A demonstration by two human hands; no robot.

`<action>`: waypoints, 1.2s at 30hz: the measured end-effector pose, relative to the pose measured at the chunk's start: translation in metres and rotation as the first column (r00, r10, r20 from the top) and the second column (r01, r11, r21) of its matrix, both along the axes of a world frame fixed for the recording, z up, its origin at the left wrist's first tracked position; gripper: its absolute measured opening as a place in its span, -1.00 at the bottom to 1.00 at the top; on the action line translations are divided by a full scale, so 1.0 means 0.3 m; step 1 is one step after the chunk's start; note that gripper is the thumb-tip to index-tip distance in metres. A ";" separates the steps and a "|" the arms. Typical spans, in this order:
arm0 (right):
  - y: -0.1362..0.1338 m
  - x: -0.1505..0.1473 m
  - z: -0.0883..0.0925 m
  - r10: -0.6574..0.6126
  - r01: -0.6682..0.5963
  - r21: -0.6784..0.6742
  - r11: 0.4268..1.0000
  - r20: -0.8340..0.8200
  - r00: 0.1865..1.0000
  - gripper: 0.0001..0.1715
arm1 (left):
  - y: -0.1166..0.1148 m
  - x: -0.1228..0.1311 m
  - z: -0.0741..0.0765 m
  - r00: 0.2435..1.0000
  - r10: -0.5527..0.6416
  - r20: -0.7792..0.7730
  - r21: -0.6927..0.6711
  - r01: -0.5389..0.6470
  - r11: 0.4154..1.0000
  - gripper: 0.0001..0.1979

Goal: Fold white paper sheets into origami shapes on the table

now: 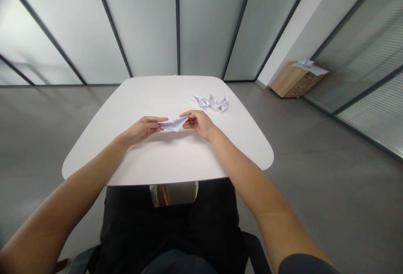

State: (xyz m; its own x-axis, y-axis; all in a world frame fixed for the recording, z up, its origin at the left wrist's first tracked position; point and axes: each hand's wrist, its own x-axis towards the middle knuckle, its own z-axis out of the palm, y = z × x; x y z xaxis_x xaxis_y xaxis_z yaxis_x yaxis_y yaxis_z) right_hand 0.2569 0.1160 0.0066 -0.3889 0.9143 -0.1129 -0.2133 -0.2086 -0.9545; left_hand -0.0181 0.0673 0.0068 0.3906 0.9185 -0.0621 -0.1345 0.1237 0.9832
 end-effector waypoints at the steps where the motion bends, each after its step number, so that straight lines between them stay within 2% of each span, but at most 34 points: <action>1: 0.000 0.001 -0.002 0.009 -0.009 0.002 1.000 -0.004 1.000 -0.71 | -0.002 -0.001 0.002 1.000 -0.028 -0.010 0.013 0.028 1.000 -0.63; 4: -0.003 -0.001 -0.012 0.020 -0.022 0.069 0.997 0.029 0.999 -0.72 | -0.003 0.000 0.001 0.994 -0.080 -0.069 0.059 0.084 0.995 -0.61; 7: -0.011 -0.008 -0.024 0.000 -0.019 0.187 0.982 0.100 0.995 -0.77 | 0.000 0.003 -0.008 0.980 -0.033 -0.196 0.143 0.062 0.988 -0.61; 10: -0.021 -0.019 -0.032 -0.006 -0.026 0.259 0.966 0.121 0.993 -0.56 | 0.006 0.000 -0.016 0.931 0.067 -0.359 0.301 0.047 0.953 -0.65; 12: -0.025 -0.026 -0.035 0.007 -0.040 0.273 0.961 0.121 0.993 -0.41 | 0.008 -0.003 -0.013 0.886 0.120 -0.447 0.388 0.071 0.919 -0.59; 15: -0.029 -0.038 -0.039 0.043 -0.081 0.291 0.953 0.136 0.990 -0.42 | 0.004 0.002 0.002 0.818 0.141 -0.558 0.434 0.144 0.889 -0.45; 19: -0.041 -0.058 -0.036 0.100 -0.172 0.339 0.925 0.221 0.970 -0.48 | -0.014 0.039 0.026 0.709 0.117 -0.696 0.459 0.313 0.832 -0.71; 21: -0.051 -0.068 -0.030 0.121 -0.208 0.360 0.909 0.248 0.961 -0.49 | -0.022 0.062 0.031 0.687 0.134 -0.714 0.477 0.338 0.812 -0.63; 24: -0.064 -0.079 -0.021 0.116 -0.201 0.375 0.905 0.237 0.965 -0.49 | -0.026 0.083 0.030 0.658 0.165 -0.735 0.474 0.325 0.818 -0.46; 30: -0.071 -0.100 -0.022 0.095 -0.119 0.275 0.954 0.099 0.991 -0.54 | -0.027 0.088 0.027 0.654 0.271 -0.707 0.531 0.237 0.813 -0.45; 36: -0.063 -0.114 -0.032 0.031 -0.038 0.257 0.966 0.032 0.999 -0.52 | -0.028 0.091 0.024 0.660 0.310 -0.685 0.571 0.222 0.790 -0.47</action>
